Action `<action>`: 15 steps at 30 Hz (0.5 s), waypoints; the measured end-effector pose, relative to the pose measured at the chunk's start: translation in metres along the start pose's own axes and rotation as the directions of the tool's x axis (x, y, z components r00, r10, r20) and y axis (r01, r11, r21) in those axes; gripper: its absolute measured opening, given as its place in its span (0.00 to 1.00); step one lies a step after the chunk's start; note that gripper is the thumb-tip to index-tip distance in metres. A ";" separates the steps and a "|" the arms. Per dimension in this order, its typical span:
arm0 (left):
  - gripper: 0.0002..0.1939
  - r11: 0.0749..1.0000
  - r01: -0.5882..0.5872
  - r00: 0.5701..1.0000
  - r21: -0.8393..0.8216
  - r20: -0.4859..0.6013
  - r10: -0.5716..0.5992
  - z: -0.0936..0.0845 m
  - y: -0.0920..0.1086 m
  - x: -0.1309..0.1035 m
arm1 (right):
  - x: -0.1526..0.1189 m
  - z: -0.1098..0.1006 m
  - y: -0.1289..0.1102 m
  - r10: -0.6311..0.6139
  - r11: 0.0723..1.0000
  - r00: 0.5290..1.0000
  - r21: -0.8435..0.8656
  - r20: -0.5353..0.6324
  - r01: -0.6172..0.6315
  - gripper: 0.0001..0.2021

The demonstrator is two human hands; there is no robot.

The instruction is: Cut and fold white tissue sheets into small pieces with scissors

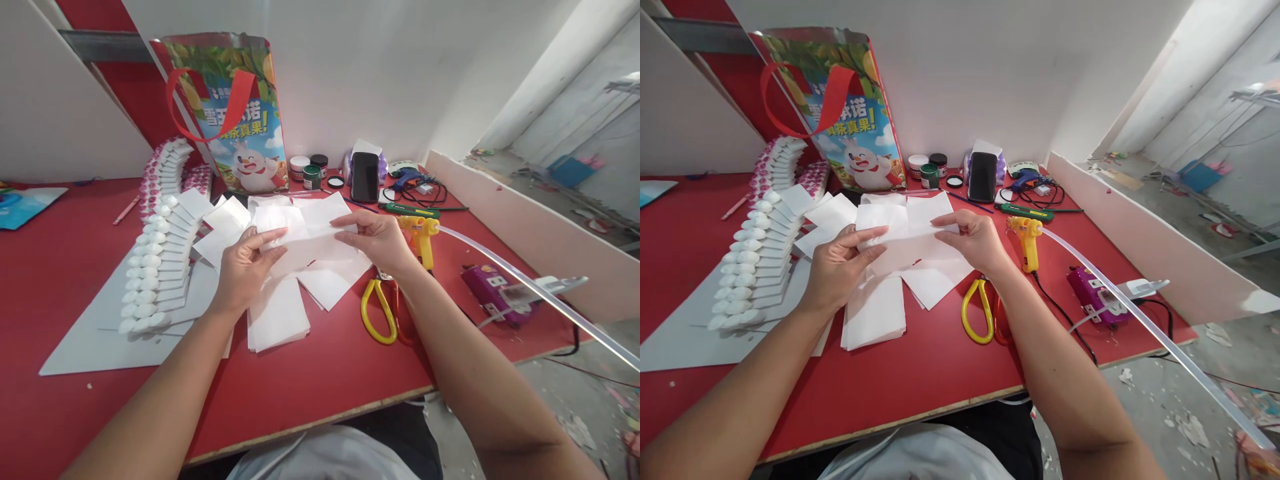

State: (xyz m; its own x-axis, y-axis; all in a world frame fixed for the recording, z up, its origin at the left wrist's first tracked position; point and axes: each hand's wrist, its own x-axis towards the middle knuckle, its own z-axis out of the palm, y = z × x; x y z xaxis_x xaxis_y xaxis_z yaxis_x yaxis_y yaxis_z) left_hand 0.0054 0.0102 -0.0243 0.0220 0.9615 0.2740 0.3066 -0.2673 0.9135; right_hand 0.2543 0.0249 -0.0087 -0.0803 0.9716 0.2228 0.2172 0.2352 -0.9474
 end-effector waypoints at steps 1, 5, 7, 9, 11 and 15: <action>0.15 1.000 -0.010 1.000 0.020 -0.002 0.010 0.000 0.001 0.000 | 0.000 0.000 0.000 -0.012 1.000 1.000 -0.011 -0.005 0.012 0.13; 0.14 0.993 -0.088 0.996 0.084 0.020 0.086 -0.001 0.004 0.001 | -0.001 -0.001 -0.002 -0.041 0.997 0.999 -0.060 -0.023 0.040 0.11; 0.13 0.986 -0.140 0.990 0.091 0.046 0.137 -0.001 0.004 0.001 | -0.001 -0.002 -0.003 -0.050 0.995 0.998 -0.087 -0.030 0.047 0.10; 0.13 0.978 -0.186 0.981 0.099 0.071 0.179 -0.001 0.001 0.002 | 0.000 -0.004 -0.003 -0.064 0.992 0.997 -0.109 -0.030 0.060 0.10; 0.13 0.966 -0.233 0.971 0.113 0.088 0.223 -0.002 -0.003 0.002 | 0.001 -0.005 -0.003 -0.087 0.987 0.996 -0.139 -0.021 0.083 0.09; 0.10 0.943 -0.306 0.951 0.128 0.093 0.296 -0.003 -0.010 0.005 | 0.001 -0.008 -0.004 -0.151 0.955 0.989 -0.258 0.004 0.147 0.04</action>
State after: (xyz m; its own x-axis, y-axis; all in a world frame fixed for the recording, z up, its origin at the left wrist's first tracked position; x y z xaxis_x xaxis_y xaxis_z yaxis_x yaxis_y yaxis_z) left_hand -0.0004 0.0172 -0.0315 0.2001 0.8409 0.5028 0.4042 -0.5383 0.7395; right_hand 0.2613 0.0254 -0.0027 -0.1164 0.9249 0.3620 0.4466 0.3743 -0.8127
